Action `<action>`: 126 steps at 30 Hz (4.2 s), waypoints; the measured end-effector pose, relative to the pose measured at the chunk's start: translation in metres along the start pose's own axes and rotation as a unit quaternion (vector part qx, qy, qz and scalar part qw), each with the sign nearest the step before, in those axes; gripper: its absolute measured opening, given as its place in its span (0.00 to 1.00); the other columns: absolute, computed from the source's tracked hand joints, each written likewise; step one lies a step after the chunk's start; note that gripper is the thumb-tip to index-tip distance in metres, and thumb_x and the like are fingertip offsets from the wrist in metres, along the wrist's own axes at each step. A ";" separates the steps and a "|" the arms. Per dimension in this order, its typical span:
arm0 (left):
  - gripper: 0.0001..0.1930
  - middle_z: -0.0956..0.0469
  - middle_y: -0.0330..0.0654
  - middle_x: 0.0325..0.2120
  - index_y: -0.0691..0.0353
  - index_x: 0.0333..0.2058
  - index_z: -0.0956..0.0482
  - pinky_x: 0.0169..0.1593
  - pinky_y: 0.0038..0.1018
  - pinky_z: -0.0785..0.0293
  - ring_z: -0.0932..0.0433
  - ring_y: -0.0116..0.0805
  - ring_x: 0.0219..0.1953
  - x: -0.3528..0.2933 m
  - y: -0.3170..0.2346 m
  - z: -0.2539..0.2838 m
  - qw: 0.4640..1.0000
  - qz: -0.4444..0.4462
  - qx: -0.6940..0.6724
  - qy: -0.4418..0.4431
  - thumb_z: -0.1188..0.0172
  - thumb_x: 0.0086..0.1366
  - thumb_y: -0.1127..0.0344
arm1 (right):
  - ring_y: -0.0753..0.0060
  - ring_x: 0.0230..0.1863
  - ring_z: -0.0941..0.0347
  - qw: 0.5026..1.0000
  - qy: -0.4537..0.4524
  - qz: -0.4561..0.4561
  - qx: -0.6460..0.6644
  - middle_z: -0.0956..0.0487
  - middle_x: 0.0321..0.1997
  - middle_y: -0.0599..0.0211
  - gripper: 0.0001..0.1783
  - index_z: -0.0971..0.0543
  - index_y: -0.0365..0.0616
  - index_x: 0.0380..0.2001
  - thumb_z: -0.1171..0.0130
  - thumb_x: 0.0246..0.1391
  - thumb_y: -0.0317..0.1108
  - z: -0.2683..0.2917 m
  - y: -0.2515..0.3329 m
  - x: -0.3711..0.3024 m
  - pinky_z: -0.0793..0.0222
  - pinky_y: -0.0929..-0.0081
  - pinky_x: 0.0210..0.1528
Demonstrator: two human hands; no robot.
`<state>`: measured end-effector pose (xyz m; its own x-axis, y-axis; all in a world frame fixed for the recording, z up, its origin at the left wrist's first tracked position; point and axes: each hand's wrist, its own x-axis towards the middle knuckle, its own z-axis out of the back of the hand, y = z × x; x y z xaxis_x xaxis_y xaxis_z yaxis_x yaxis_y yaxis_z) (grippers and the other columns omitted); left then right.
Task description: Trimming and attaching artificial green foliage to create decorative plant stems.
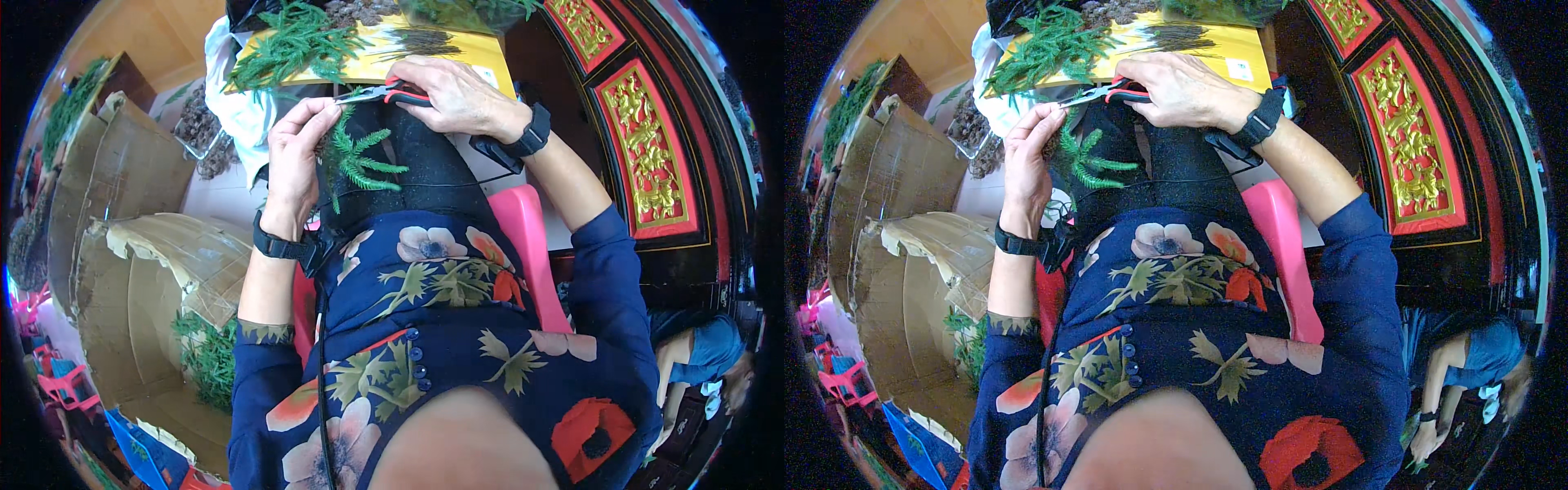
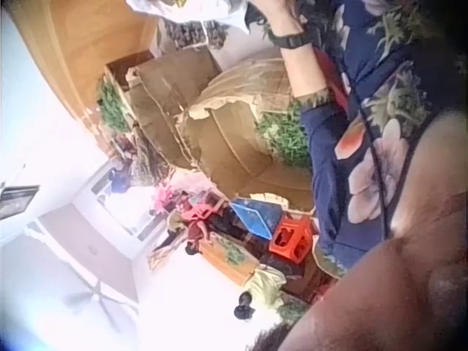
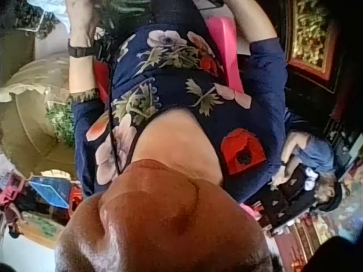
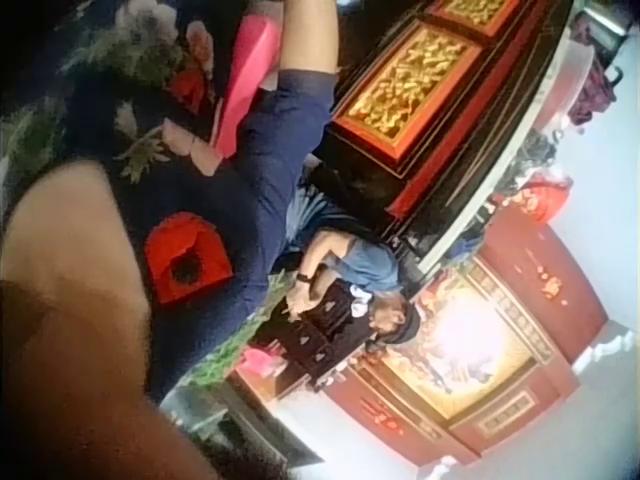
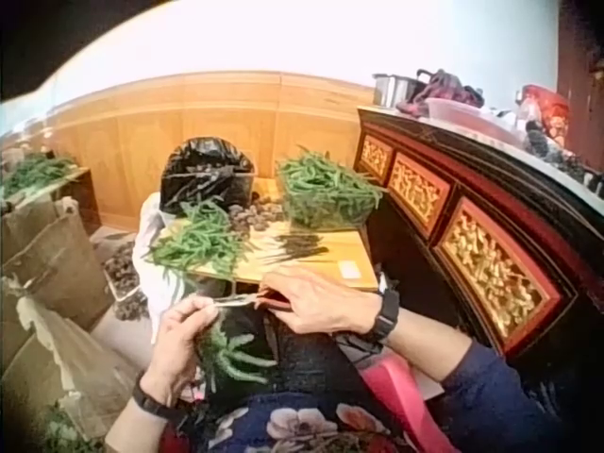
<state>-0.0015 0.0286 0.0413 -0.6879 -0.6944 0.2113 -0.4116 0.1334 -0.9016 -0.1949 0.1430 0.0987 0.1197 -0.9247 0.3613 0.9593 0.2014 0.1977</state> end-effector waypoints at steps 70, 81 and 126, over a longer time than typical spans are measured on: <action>0.05 0.27 0.35 0.28 0.67 0.34 0.23 0.30 0.17 0.33 0.30 0.18 0.26 0.002 0.005 -0.001 0.951 -0.180 0.242 -0.061 0.43 0.61 0.71 | 0.45 0.37 0.26 0.977 0.054 -0.202 -0.037 0.23 0.32 0.47 0.19 0.23 0.37 0.36 0.46 0.51 0.44 -0.001 0.049 0.003 0.32 0.57 0.41; 0.07 0.27 0.33 0.27 0.66 0.35 0.24 0.32 0.16 0.34 0.32 0.18 0.28 0.001 0.016 -0.005 0.984 -0.095 0.138 -0.060 0.43 0.60 0.69 | 0.44 0.37 0.26 0.975 0.058 -0.211 -0.041 0.22 0.30 0.46 0.19 0.23 0.37 0.36 0.46 0.51 0.44 0.002 0.045 0.004 0.31 0.56 0.41; 0.08 0.32 0.31 0.19 0.65 0.36 0.24 0.27 0.16 0.41 0.38 0.18 0.20 0.010 0.026 0.011 0.994 0.104 -0.016 -0.017 0.46 0.60 0.70 | 0.65 0.24 0.30 0.851 -0.006 -0.015 -0.524 0.31 0.23 0.65 0.09 0.29 0.42 0.31 0.48 0.44 0.32 -0.023 0.055 0.016 0.31 0.61 0.27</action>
<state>-0.0128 0.0176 0.0155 -0.7401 -0.6725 0.0077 -0.2812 0.2991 -0.9119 -0.1347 0.1316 0.0941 0.0943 -0.9195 0.3815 0.6639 -0.2275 -0.7124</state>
